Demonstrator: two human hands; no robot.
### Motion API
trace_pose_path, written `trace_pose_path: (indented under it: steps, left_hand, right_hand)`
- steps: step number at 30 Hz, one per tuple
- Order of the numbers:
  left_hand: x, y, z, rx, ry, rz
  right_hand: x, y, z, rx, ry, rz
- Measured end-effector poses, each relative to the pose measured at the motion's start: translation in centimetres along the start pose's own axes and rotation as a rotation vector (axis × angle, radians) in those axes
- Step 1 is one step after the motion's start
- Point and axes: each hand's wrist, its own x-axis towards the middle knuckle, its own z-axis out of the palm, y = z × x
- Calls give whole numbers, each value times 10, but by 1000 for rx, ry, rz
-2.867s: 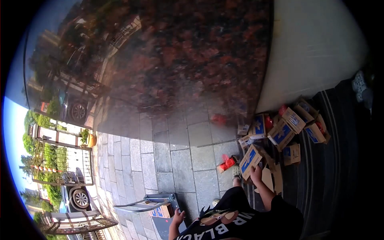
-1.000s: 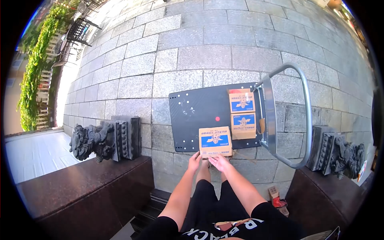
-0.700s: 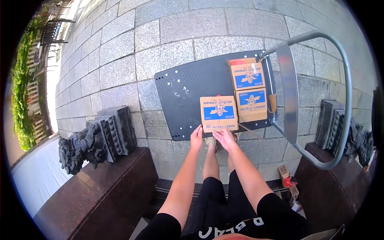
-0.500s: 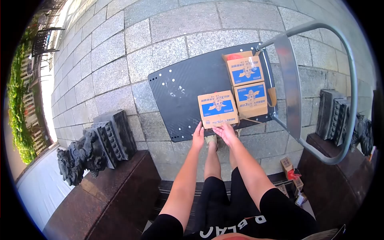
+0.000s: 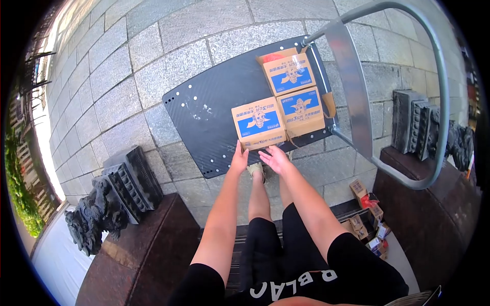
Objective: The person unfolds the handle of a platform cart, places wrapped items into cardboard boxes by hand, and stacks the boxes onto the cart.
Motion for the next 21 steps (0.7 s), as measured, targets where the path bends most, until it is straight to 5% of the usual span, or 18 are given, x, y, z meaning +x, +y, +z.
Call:
trace_pose_path:
  steps: [10,12,21]
  left_hand:
    - [-4,10,10,154,-39,34]
    - [-9,19,10,181,-61,-121]
    - [-38,48,1,459,-139,10]
  right_hand:
    - [-34,4,-78,-172,140,28]
    - [-40,3,-88,-257,180,21]
    - [-100,4,-104,-229,114,-45]
